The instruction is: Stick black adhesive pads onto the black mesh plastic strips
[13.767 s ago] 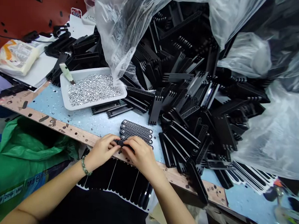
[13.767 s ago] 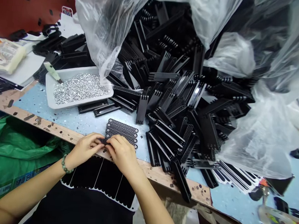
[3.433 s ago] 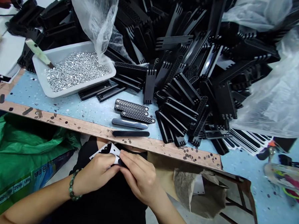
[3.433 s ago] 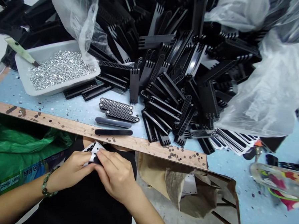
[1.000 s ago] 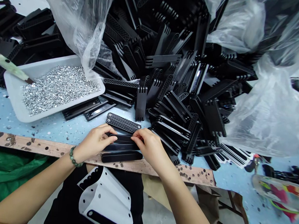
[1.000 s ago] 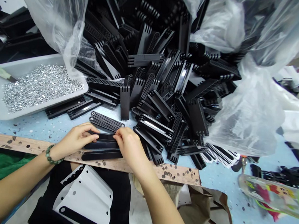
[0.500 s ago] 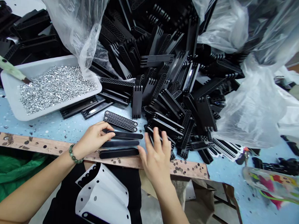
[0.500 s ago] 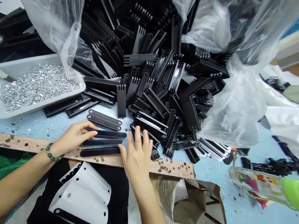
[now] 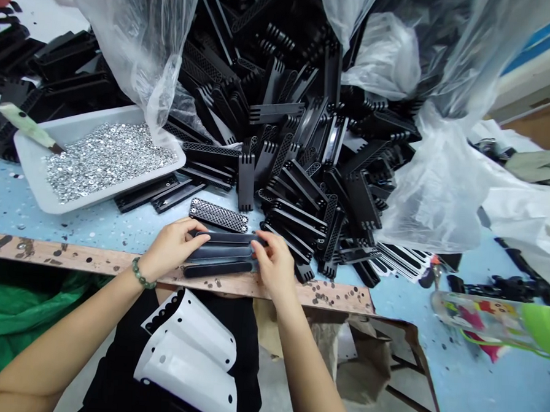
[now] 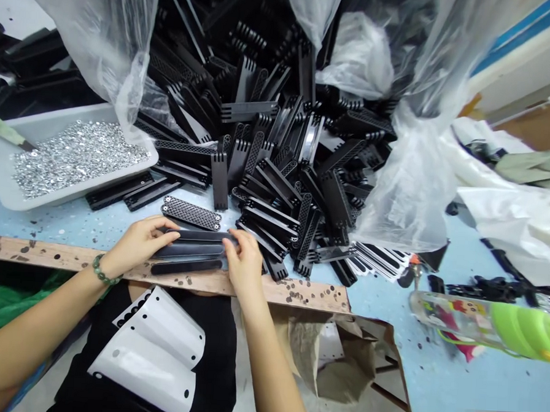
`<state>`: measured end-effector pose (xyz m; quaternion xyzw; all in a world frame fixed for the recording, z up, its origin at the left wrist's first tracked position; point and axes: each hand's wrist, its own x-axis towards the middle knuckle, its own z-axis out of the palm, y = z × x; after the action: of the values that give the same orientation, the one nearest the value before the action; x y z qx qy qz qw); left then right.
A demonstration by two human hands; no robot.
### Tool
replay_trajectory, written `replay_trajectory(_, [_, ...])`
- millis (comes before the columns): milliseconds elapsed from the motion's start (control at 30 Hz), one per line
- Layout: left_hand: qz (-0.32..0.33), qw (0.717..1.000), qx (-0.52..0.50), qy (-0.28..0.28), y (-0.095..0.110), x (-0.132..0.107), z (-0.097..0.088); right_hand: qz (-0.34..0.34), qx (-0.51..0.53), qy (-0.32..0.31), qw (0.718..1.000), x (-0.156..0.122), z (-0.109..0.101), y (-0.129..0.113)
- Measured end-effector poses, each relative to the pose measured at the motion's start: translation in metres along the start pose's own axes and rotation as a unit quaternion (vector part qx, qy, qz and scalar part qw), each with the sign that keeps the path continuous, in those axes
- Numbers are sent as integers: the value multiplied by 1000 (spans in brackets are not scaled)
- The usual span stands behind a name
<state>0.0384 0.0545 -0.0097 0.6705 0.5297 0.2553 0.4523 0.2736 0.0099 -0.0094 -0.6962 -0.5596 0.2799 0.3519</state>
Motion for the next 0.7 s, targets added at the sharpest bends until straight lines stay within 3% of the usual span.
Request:
replay_trajectory(67, [0,1000,-6,29,1,-18,-14,-56,-29,46,997,-21,-16,-17])
replay_trajectory(100, [1,999,-10,41,0,-32,-24,-83,-14,7,996,-36,-25,-26])
replay_trajectory(133, [-1,998,-14,54,-2,-48,-35,-119,13,-89,989,-53,-34,-35])
replay_trajectory(167, [0,999,-25,29,-5,-65,-45,-150,24,-220,964,-70,-40,-42])
replay_trajectory(200, [11,998,-40,-40,-8,-83,-54,-171,16,-322,931,-86,-42,-48])
replay_trajectory(267, [25,977,-34,-208,-15,-112,-61,-152,-4,-409,900,-110,-37,-52])
replay_trajectory(300, [37,966,-26,-253,-17,-123,-60,-125,-4,-428,895,-116,-31,-51])
replay_trajectory(367, [67,961,-13,-270,-19,-134,-47,-59,29,-427,902,-117,-18,-45])
replay_trajectory(467, [79,977,-29,-196,-11,-133,-20,-20,60,-339,939,-102,-11,-38])
replay_trajectory(533, [38,989,-55,-130,-2,-129,-5,-86,3,-218,972,-95,-12,-40])
replay_trajectory(600, [-21,993,-92,-70,5,-127,4,-189,-63,-113,973,-96,-14,-48])
replay_trajectory(633, [-46,992,-111,-49,7,-127,7,-236,-79,-95,964,-99,-13,-52])
replay_trajectory(700, [-76,984,-157,-38,9,-131,12,-304,-77,-129,941,-106,-8,-60])
